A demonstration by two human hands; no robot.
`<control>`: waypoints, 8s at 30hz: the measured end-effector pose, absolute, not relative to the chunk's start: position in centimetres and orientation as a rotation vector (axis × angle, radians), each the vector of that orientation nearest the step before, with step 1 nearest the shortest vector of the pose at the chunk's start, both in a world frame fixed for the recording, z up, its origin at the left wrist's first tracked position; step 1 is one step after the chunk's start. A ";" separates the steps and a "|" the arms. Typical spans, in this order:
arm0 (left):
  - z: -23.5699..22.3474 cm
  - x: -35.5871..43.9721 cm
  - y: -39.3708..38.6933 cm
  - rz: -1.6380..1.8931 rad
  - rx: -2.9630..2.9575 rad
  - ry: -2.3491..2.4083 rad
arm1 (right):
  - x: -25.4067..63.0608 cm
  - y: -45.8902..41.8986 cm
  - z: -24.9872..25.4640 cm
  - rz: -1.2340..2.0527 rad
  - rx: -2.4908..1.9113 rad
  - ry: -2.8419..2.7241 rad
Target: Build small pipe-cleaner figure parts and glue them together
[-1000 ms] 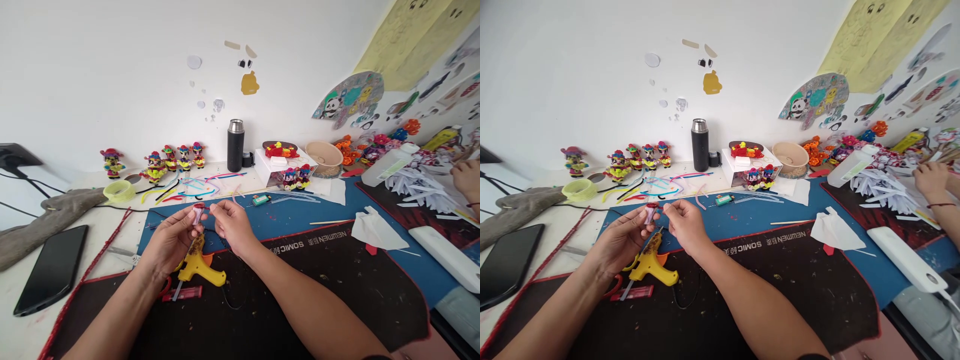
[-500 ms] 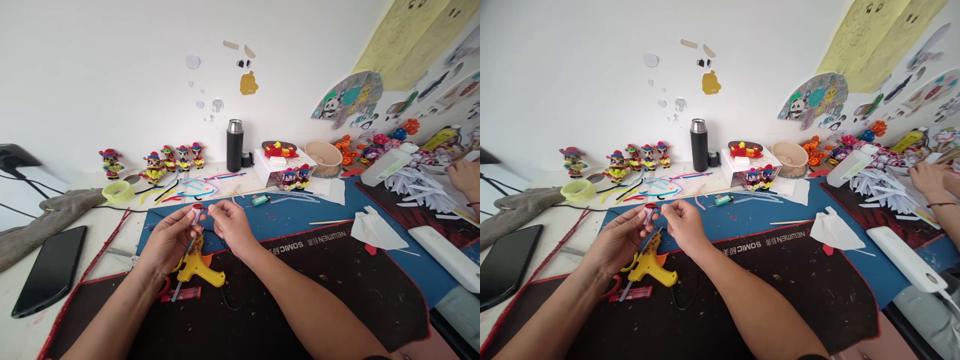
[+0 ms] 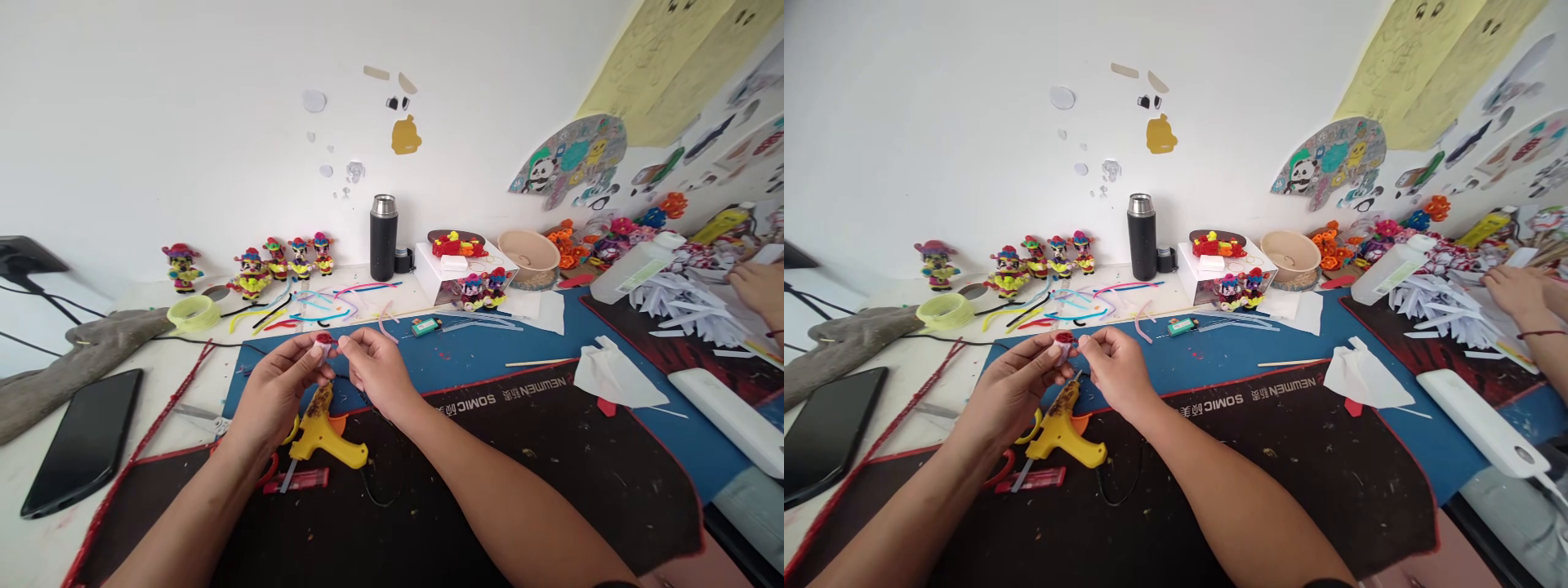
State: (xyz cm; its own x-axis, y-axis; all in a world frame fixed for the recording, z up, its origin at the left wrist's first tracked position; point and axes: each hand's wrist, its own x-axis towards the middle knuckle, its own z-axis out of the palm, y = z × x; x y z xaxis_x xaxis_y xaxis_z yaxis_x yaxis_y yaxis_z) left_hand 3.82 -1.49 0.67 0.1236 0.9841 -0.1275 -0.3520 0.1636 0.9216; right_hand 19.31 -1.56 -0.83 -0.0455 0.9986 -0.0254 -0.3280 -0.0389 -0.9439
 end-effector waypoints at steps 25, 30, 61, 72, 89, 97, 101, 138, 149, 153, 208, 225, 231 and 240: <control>-0.2 3.8 -1.1 1.259 0.685 0.874 | 18.9 -1.2 -1.9 1.530 -0.918 -0.968; -0.4 3.7 -1.0 1.295 0.683 0.872 | 19.0 -1.3 -1.8 1.520 -0.924 -0.978; -0.3 4.4 -1.4 1.298 0.571 0.775 | 18.7 -1.7 -1.5 1.494 -0.938 -1.063; -0.1 4.2 -1.3 1.300 0.572 0.820 | 18.8 -1.9 -1.5 1.396 -1.019 -1.163; -0.6 4.7 -1.5 1.278 0.701 0.814 | 19.3 -1.6 -1.9 1.302 -1.016 -1.191; -0.4 4.6 -1.7 1.241 0.977 0.935 | 19.6 -1.5 -1.6 1.237 -1.065 -1.215; 0.3 4.3 -1.6 1.247 1.148 1.032 | 19.9 -1.5 -1.2 1.188 -1.081 -1.265; 0.2 3.6 -1.9 1.230 1.476 1.226 | 20.3 -1.5 -0.9 1.146 -1.062 -1.341; -0.2 2.9 -1.7 1.072 1.520 1.223 | 20.8 -1.1 -0.9 0.967 -1.139 -1.385; 0.0 3.0 -1.8 1.074 1.429 1.182 | 20.8 -1.3 -0.8 0.851 -1.154 -1.438; 0.3 0.9 1.0 1.379 1.432 1.170 | 21.0 -8.8 2.3 0.691 -1.556 -2.338; -0.2 -0.1 2.0 1.447 1.370 1.168 | 20.5 -9.0 -1.8 0.834 -1.492 -1.838; -0.5 0.0 2.2 1.368 1.357 1.172 | 22.2 -8.3 -1.7 1.245 -1.231 -1.254; -0.9 0.7 1.6 0.988 1.323 1.062 | 25.2 -8.2 -0.1 1.528 -0.858 -0.678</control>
State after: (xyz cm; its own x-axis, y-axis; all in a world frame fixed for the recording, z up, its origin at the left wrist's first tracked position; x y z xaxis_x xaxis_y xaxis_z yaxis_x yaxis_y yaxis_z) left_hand 0.68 1.55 -0.87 0.2454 0.9689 -0.0311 0.0392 0.0221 0.9990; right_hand 25.19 -8.20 -0.05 -0.0313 0.9896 -0.1406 -0.5602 -0.1338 -0.8175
